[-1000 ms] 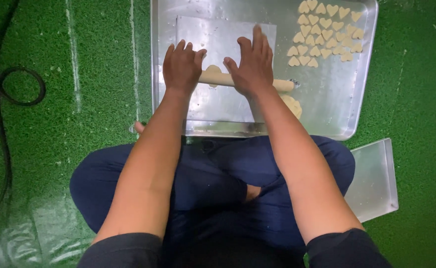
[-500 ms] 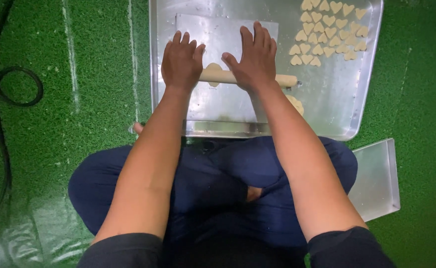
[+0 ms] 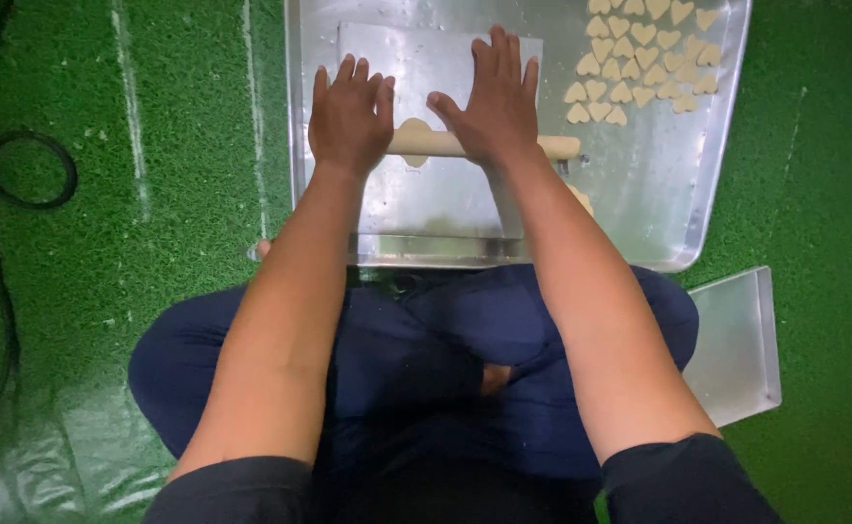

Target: The person is rolling out small portions of dough using a rolling pin and then cutting them into heart shapes with a cookie cutter on a metal tray.

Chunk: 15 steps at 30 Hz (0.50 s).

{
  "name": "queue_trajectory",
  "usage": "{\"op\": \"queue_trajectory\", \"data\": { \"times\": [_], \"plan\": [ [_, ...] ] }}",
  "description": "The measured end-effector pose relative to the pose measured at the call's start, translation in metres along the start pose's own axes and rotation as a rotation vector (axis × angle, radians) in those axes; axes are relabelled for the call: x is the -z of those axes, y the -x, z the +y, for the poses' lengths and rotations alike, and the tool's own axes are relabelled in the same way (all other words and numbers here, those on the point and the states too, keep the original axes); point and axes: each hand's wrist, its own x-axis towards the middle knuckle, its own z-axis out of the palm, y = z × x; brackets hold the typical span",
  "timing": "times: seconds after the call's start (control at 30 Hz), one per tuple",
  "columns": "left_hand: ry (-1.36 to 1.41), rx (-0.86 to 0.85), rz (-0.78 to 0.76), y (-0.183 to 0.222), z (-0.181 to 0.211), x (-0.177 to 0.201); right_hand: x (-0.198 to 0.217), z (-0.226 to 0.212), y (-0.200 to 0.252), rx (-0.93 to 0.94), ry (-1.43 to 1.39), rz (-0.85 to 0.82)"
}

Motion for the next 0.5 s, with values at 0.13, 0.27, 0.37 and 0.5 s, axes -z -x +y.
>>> {"op": "queue_trajectory", "data": {
  "times": [0.13,0.27,0.37,0.5],
  "plan": [
    [0.021,0.044,-0.004,-0.002,0.004,0.001,-0.001,0.001,-0.003,0.009,-0.023,0.061],
    [0.079,0.087,-0.019,-0.004,0.001,-0.006,0.005,-0.001,-0.003,0.086,0.006,0.152],
    [0.066,0.126,-0.110,-0.009,-0.001,-0.008,0.009,-0.001,-0.004,0.108,0.011,0.161],
    [0.004,0.162,-0.305,-0.023,0.001,-0.001,0.004,0.003,-0.007,0.127,0.012,0.198]
  ]
}}
